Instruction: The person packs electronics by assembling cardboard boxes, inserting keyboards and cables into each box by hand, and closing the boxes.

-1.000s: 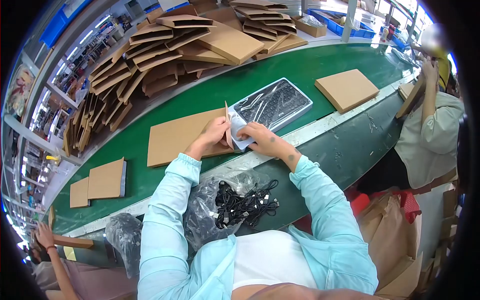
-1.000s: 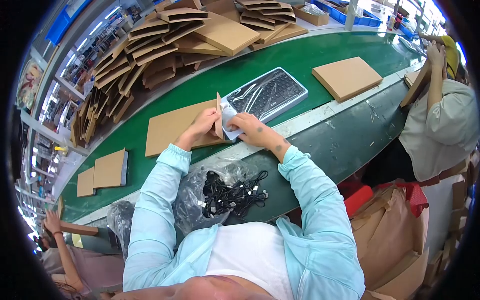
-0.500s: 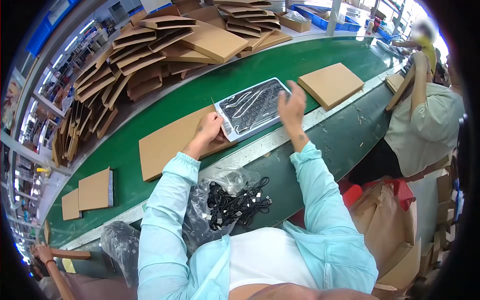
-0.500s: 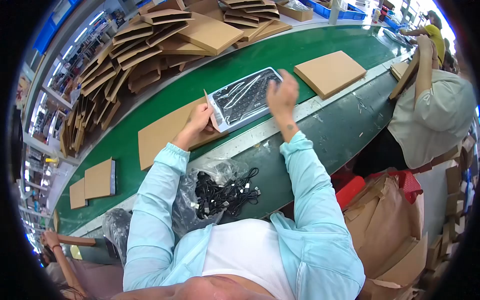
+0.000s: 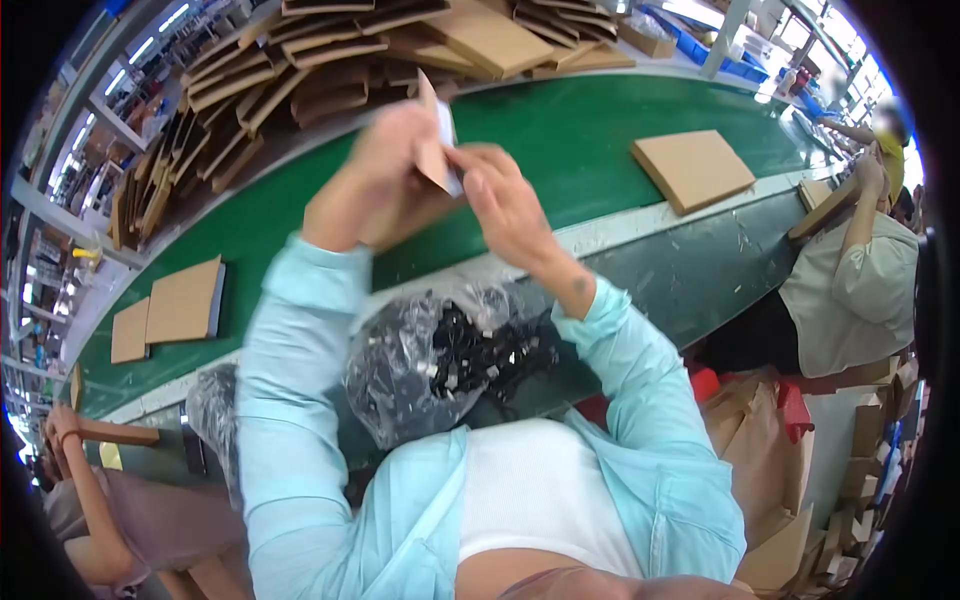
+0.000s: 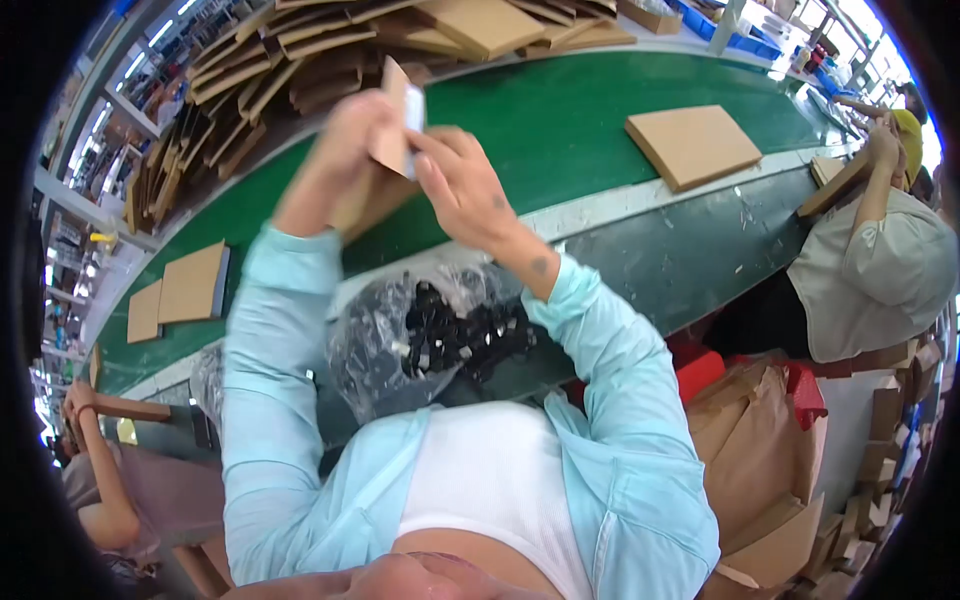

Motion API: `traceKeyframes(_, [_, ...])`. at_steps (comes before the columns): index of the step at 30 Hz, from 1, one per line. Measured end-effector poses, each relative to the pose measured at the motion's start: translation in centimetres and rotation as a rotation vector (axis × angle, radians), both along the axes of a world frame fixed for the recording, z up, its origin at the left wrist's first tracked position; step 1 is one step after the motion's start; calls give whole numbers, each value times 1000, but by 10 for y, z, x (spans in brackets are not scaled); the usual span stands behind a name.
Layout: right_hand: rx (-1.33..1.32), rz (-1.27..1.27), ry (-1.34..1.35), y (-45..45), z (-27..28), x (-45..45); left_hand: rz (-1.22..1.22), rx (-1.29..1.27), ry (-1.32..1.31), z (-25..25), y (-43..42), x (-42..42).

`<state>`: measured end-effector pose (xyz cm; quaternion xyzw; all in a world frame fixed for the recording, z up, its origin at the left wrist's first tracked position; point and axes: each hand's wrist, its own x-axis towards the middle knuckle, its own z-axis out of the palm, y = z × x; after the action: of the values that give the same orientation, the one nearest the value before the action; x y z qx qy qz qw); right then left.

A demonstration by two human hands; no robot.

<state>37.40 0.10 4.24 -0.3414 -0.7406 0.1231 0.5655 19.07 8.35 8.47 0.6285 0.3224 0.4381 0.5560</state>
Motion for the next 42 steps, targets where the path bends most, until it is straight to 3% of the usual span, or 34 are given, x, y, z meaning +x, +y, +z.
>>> traceKeyframes(1, [-47, 194, -1, -2, 18, 4, 116, 157, 32, 27, -20, -17])
traceKeyframes(2, [-85, 385, 0, -4, 35, 11, -23, 131, 109, 51, -14, -50])
traceKeyframes(4, [-141, 490, 58, -14, 54, 22, 39, 117, 255, 108, -34, -98])
traceKeyframes(6, [-135, 413, -326, -26, 60, 49, 136, 100, 306, 163, -69, -128])
traceKeyframes(7, [-114, 446, -534, -28, 54, 65, 326, 203, 442, 178, -86, -135])
traceKeyframes(9, [-601, 494, -702, -52, 32, 88, 273, 178, 496, 195, -87, -160])
traceKeyframes(11, [-652, 429, -829, -70, 0, 105, 261, 237, 616, 195, -85, -169])
traceKeyframes(13, [-572, 308, -767, -82, -31, 112, 290, 385, 800, 184, -75, -167])
traceKeyframes(16, [-529, 230, -686, -88, -54, 122, 196, 697, 785, 153, -44, -146])
traceKeyframes(17, [-509, 207, -687, -90, -57, 126, 393, 814, 703, 141, -42, -132])
traceKeyframes(19, [-463, 102, -746, -93, -56, 132, 496, 878, 881, 142, -53, -109])
traceKeyframes(24, [-462, 158, -671, -99, -52, 134, 497, 838, 981, 150, -61, -89])
traceKeyframes(27, [-439, 219, -641, -98, -53, 133, 473, 1031, 905, 149, -58, -87])
traceKeyframes(30, [-594, 151, -689, -95, -39, 139, 300, 887, 730, 154, -65, -81])
traceKeyframes(32, [-624, 8, -649, -89, -25, 153, 242, 781, 768, 160, -74, -74])
traceKeyframes(38, [-14, -126, -71, -79, 77, 128, 140, 799, 726, 161, -87, -53])
traceKeyframes(42, [309, 16, -11, -78, 148, 72, 101, 763, 757, 165, -96, -43])
